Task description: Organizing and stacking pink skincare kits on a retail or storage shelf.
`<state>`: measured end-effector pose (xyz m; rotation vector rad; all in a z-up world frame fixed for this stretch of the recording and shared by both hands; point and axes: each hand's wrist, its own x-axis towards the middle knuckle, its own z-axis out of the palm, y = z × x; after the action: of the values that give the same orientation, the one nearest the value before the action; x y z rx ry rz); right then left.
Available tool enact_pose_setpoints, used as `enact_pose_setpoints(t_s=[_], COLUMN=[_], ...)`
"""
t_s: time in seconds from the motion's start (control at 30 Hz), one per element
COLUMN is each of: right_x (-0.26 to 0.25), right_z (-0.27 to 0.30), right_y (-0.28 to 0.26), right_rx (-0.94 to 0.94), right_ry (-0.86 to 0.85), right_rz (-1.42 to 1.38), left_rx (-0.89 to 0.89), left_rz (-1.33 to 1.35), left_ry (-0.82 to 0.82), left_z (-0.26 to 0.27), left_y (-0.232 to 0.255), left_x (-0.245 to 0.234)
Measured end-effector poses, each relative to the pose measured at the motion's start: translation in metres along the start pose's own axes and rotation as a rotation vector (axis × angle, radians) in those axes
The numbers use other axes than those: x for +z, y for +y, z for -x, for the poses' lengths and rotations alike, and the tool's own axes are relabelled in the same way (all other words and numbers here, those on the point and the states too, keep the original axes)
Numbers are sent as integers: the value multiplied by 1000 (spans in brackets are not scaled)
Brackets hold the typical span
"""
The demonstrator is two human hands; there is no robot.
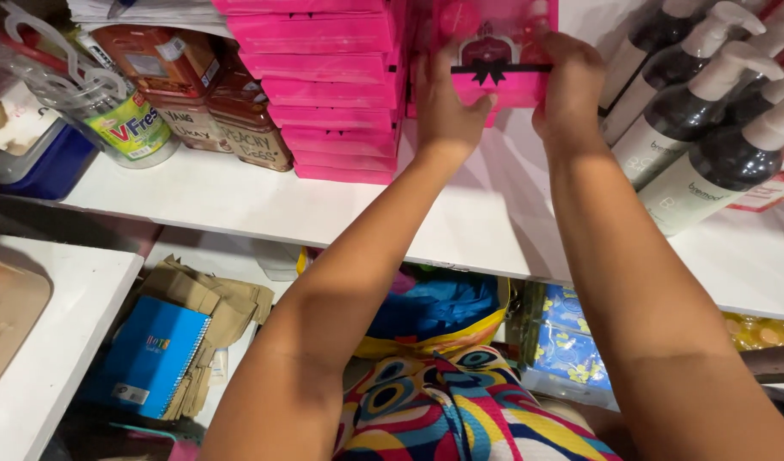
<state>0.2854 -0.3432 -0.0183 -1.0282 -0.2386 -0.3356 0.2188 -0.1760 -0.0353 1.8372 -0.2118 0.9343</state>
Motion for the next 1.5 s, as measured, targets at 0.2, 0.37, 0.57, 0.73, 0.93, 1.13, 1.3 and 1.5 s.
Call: enact_pose_setpoints(t_s=[0.2, 0.37, 0.57, 0.73, 0.93, 1.13, 1.3, 1.5], right_x=[39, 30, 39, 33, 44, 48, 56, 61], right_z=[41, 38, 34, 22, 28, 38, 37, 24], right_y=[-34, -9, 6, 23, 16, 13, 14, 16], right_rx=[222, 56, -22, -115, -72, -106, -135, -123], right_ry=[-63, -207, -116, -52, 54, 80, 59, 102], right_rz=[61, -70, -112, -92, -25, 163, 100, 290], left_rx=[22, -53, 58, 17, 132, -57, -76, -46], left_rz=[-47, 3, -36, 16, -19, -243, -6, 46], left_ry=[-4, 1, 59, 12, 36, -124, -68, -54], left_z=[-20, -29, -17, -2, 37, 39, 24, 19], left_y=[-22, -29, -29, 0, 40, 48, 22, 13], left_x=[15, 22, 19, -4, -30, -37, -22, -11])
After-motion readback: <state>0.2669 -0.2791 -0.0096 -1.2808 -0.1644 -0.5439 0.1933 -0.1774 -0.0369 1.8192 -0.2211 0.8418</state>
